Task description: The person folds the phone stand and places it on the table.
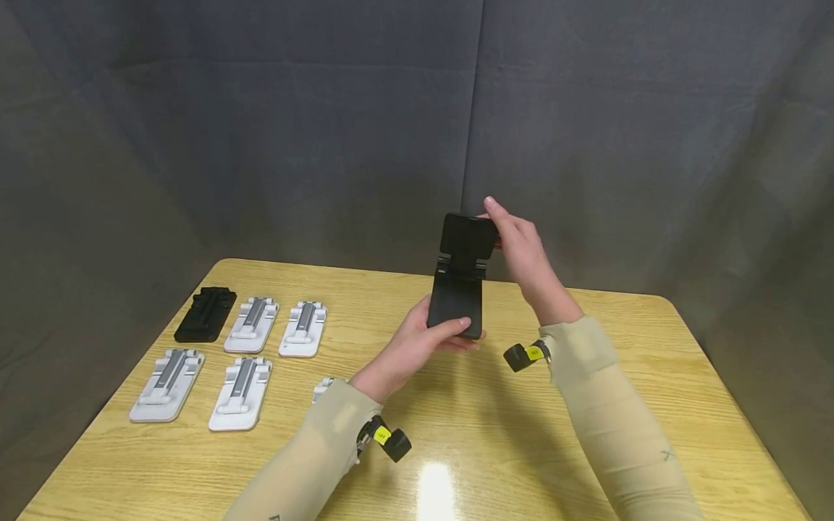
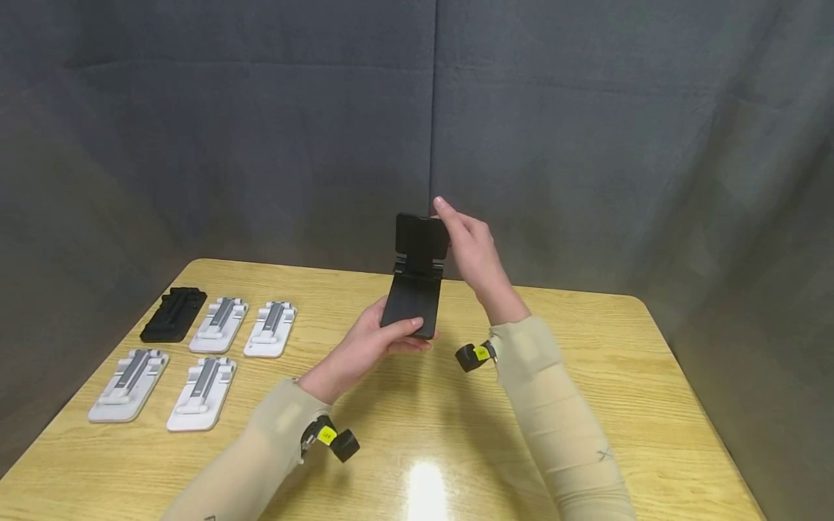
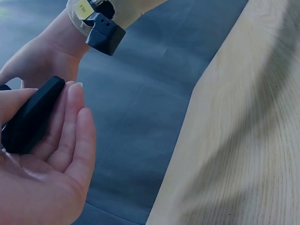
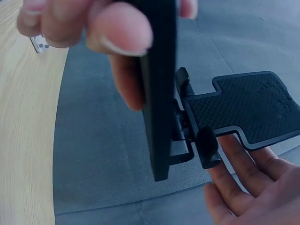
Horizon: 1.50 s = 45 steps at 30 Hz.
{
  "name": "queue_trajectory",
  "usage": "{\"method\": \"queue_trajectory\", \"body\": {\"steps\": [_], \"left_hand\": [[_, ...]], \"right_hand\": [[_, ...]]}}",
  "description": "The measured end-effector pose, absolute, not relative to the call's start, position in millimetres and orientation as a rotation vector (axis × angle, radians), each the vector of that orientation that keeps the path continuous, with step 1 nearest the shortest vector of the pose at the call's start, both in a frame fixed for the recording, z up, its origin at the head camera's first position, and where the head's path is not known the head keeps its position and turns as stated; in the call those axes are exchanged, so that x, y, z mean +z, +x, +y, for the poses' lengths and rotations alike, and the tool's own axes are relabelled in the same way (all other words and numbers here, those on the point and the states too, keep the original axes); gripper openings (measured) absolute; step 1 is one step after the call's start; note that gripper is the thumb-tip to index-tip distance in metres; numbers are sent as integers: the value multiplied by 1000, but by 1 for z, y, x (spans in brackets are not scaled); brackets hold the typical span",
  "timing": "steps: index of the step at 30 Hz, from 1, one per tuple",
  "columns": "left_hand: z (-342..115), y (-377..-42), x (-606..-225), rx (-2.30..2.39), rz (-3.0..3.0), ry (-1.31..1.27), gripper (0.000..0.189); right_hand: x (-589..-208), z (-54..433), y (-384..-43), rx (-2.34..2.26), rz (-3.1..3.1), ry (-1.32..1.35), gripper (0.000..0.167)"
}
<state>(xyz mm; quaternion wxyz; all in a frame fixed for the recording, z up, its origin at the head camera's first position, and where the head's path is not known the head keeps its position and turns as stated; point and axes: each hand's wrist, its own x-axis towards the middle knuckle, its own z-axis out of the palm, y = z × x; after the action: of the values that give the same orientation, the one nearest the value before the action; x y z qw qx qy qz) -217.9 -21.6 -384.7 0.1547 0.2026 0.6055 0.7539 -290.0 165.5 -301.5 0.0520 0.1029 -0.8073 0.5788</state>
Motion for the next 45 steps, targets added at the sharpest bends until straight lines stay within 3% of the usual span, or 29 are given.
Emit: {"method": "queue_trajectory", "body": {"steps": [10,45], "left_hand": [[-21,-217,-386,2177,1735,556,39],[-26,-223,-385,2156,1801,518,42]], "right_hand": [[-305,165,-291,1848,-2425,266,63],[-323,152,-276,2012,-2355,343,65]]}}
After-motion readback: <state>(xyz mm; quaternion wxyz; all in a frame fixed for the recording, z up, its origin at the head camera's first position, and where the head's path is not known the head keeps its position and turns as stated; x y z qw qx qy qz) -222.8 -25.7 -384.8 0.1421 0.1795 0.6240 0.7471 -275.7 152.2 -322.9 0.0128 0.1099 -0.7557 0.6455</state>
